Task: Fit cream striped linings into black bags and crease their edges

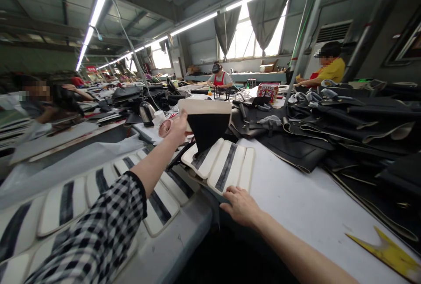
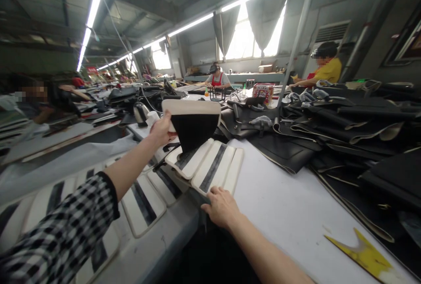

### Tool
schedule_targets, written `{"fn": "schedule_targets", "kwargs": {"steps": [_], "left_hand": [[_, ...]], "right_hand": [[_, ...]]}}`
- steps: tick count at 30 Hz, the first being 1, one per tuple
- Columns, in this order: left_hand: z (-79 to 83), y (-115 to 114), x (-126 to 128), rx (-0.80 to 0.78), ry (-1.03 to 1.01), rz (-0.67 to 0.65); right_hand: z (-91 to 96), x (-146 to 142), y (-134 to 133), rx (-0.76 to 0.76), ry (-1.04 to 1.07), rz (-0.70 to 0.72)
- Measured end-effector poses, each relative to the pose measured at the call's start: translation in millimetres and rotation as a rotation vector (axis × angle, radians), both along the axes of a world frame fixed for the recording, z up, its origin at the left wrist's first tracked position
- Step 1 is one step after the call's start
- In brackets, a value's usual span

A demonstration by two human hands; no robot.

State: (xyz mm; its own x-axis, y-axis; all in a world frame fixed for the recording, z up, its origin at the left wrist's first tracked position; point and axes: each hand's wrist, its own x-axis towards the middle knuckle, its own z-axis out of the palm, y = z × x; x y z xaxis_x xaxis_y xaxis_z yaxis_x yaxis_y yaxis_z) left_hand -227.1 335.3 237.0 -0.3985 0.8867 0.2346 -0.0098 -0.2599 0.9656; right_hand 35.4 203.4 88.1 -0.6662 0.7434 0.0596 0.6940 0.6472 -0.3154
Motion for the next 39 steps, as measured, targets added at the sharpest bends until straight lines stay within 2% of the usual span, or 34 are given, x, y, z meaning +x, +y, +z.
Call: {"fn": "schedule_targets", "kwargs": {"steps": [2, 5, 8, 10, 12, 14, 15, 16, 17, 18, 20, 21, 22, 24, 25, 27, 29, 31, 33, 35, 37, 39], "left_hand": [[13.2, 5.4, -9.3, -0.011, -0.072, 0.079], [32.8, 4.4, -10.0, 0.017, -0.135, 0.113], [72.1, 2.8, -5.1, 0.111, -0.135, 0.114], [110.9, 1.3, -1.2, 0.219, -0.002, 0.113], [149.6, -5.7, 6.8, 0.313, 0.267, 0.134], [174.1, -24.0, 22.5, 0.386, 0.384, 0.129], [177.3, -38.1, 33.4, 0.426, 0.441, 0.122], [173.3, -55.4, 46.1, 0.459, 0.498, 0.113], [162.3, -75.4, 59.9, 0.494, 0.585, 0.090], [145.0, -97.1, 74.4, 0.563, 0.820, 0.045], [97.3, -142.6, 103.4, 0.690, 1.163, -0.054], [70.6, -164.6, 116.9, 0.752, 1.287, -0.118], [44.5, -185.4, 129.4, 0.802, 1.377, -0.193], [-0.2, -221.3, 151.0, 0.795, 1.432, -0.312], [-16.8, -236.2, 159.9, 0.762, 1.410, -0.351], [-37.3, -260.1, 173.8, 0.688, 1.277, -0.496], [-43.9, -277.4, 182.7, 0.529, 0.999, -0.715], [-43.3, -289.1, 186.8, 0.323, 0.604, -0.888], [-43.1, -295.4, 187.0, 0.157, 0.252, -0.906], [-48.7, -297.8, 184.7, 0.048, 0.081, -0.836], [-62.7, -299.4, 181.3, -0.056, 0.074, -0.806], [-84.1, -303.9, 178.0, -0.152, 0.136, -0.817]], "right_hand": [[2.7, 0.4, 2.7, -0.049, 0.010, -0.014], [5.3, -1.0, 0.9, -0.105, 0.035, -0.043], [4.8, -5.2, -2.2, -0.171, 0.074, -0.071], [4.6, -8.4, -0.1, -0.238, 0.116, -0.100], [8.5, -9.0, 5.5, -0.339, 0.177, -0.129], [21.1, -3.3, 10.5, -0.465, 0.266, -0.156], [31.9, 3.0, 10.9, -0.509, 0.311, -0.170], [46.0, 11.8, 9.0, -0.559, 0.392, -0.184], [63.0, 23.0, 4.5, -0.620, 0.520, -0.189], [82.1, 36.4, -2.7, -0.671, 0.668, -0.183], [121.7, 66.6, -23.8, -0.937, 1.248, -0.114], [139.1, 81.9, -36.5, -0.981, 1.442, -0.091], [152.9, 96.4, -49.7, -0.987, 1.552, -0.130], [166.8, 121.7, -75.7, -0.979, 1.591, -0.344], [166.7, 132.5, -87.8, -0.970, 1.561, -0.468], [157.1, 152.6, -109.8, -0.953, 1.494, -0.652], [144.2, 172.9, -129.7, -0.937, 1.452, -0.741], [137.0, 195.1, -148.5, -0.911, 1.409, -0.792], [138.5, 219.4, -166.4, -0.863, 1.357, -0.833], [146.3, 246.3, -183.2, -0.818, 1.277, -0.866], [156.1, 275.3, -198.9, -0.790, 1.169, -0.896], [163.9, 304.7, -213.3, -0.715, 1.006, -0.901]]}}
